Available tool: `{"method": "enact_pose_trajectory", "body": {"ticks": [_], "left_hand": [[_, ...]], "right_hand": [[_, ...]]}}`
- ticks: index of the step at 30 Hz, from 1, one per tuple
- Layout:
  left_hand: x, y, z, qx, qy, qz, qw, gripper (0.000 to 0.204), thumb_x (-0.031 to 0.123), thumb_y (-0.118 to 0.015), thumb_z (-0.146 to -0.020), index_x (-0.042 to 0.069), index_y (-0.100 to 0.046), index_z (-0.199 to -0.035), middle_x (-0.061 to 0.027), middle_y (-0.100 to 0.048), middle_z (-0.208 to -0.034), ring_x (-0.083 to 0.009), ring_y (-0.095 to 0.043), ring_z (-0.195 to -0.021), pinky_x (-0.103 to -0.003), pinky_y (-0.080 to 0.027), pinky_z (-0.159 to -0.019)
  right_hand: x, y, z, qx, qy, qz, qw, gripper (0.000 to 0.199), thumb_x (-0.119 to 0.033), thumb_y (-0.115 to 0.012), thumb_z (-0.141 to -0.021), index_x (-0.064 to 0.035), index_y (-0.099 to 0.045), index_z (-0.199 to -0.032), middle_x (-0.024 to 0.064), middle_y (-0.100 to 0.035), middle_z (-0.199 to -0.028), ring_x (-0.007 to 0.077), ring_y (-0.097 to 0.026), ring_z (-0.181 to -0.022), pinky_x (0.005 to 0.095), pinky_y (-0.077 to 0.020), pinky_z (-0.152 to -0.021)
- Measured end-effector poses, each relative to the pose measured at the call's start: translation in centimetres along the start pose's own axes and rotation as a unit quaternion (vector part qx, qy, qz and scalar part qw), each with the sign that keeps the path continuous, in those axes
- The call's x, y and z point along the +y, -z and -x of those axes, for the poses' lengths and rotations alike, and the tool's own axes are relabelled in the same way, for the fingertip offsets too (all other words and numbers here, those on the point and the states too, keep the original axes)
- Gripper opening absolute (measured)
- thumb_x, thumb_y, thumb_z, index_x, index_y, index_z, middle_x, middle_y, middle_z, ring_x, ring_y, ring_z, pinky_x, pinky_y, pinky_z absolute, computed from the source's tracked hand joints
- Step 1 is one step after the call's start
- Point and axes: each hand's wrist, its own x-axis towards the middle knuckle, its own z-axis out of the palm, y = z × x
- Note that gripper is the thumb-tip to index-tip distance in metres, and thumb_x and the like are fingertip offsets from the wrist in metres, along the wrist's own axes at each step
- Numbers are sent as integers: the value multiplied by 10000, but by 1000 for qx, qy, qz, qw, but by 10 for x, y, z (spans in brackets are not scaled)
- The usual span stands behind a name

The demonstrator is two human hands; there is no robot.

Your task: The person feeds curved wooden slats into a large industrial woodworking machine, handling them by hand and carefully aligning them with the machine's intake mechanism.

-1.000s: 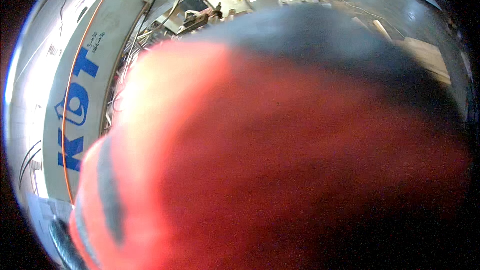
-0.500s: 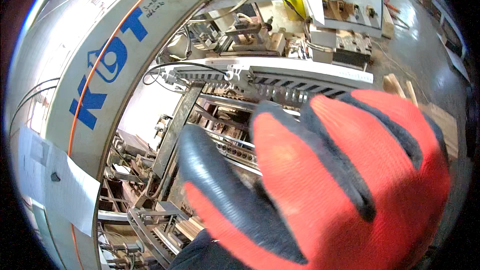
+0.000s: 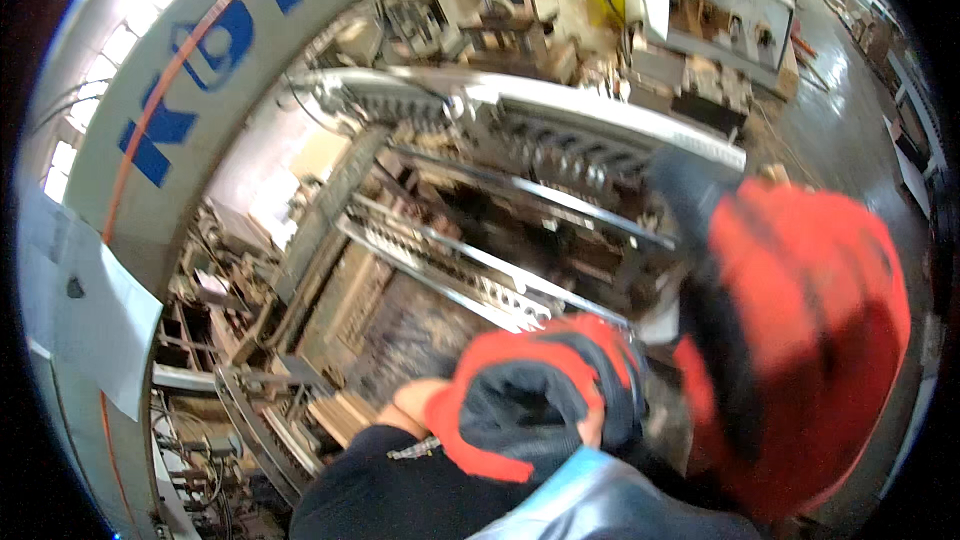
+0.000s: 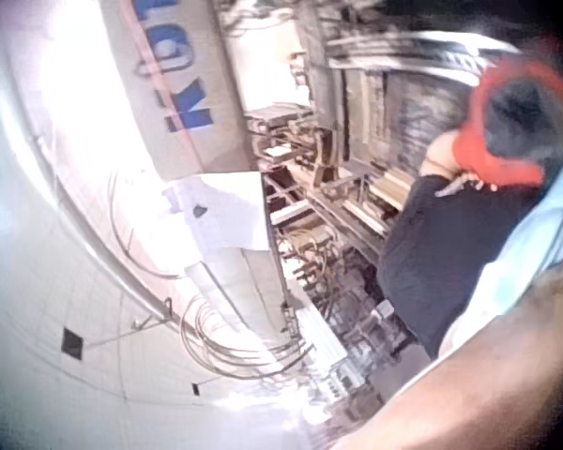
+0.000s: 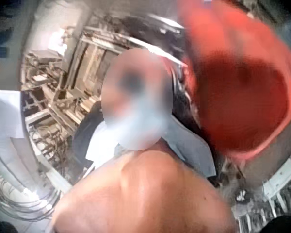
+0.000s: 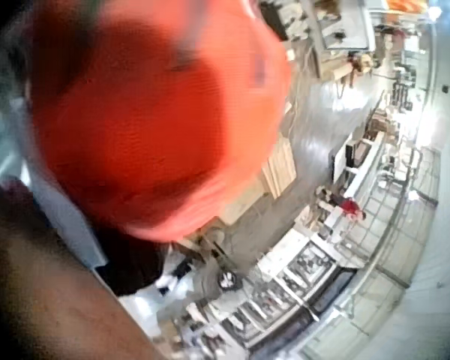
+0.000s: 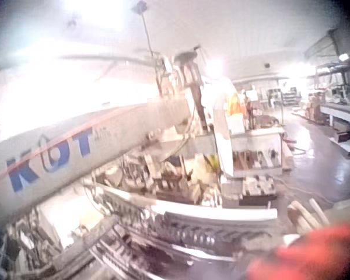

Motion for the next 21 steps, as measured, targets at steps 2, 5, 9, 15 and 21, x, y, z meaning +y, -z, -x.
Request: {"method": "enact_pose_trajectory", "body": {"ticks": [2, 5, 9, 15, 21], "left_hand": [[12, -8, -18, -36, -37, 10, 999, 405, 295, -632, -897, -17, -541, -1139, -193, -580, -1159, -292, -607, -1037, -423, -486, -920], [26, -11, 2, 25, -71, 15, 997, 413, 290, -636, -894, -17, -534, -1151, -192, -575, -1168, -291, -604, -1044, -421, -483, -925], [37, -25, -19, -32, -85, 46, 995, 425, 283, -641, -891, -16, -524, -1168, -191, -568, -1181, -289, -600, -1053, -419, -479, -931], [53, -35, 30, 10, -79, 38, 996, 444, 273, -649, -886, -16, -509, -1193, -189, -558, -1201, -287, -594, -1067, -415, -474, -941], [52, -43, 18, -55, -93, 52, 993, 467, 262, -658, -881, -15, -494, -1218, -187, -548, -1220, -284, -587, -1080, -411, -469, -950]], "right_hand": [[10, -1, 12, 3, -67, 13, 998, 478, -9, -658, -805, -7, -590, -1278, 189, -643, -1184, 366, -620, -1061, 419, -485, -945], [39, -46, 28, 9, -35, -73, 997, 450, -50, -626, -865, -27, -580, -1312, 171, -641, -1212, 339, -606, -1123, 390, -442, -1005], [48, -78, 59, -19, -160, -136, 977, 488, -90, -658, -853, -58, -575, -1332, 168, -648, -1179, 337, -608, -1065, 389, -446, -965], [62, -125, 79, -56, -130, -168, 976, 521, -130, -706, -821, -73, -572, -1322, 149, -657, -1148, 344, -605, -1051, 413, -460, -939], [59, -152, 117, -150, -230, -262, 925, 551, -91, -712, -800, -81, -567, -1331, 137, -681, -1097, 315, -639, -999, 392, -474, -925]]}}
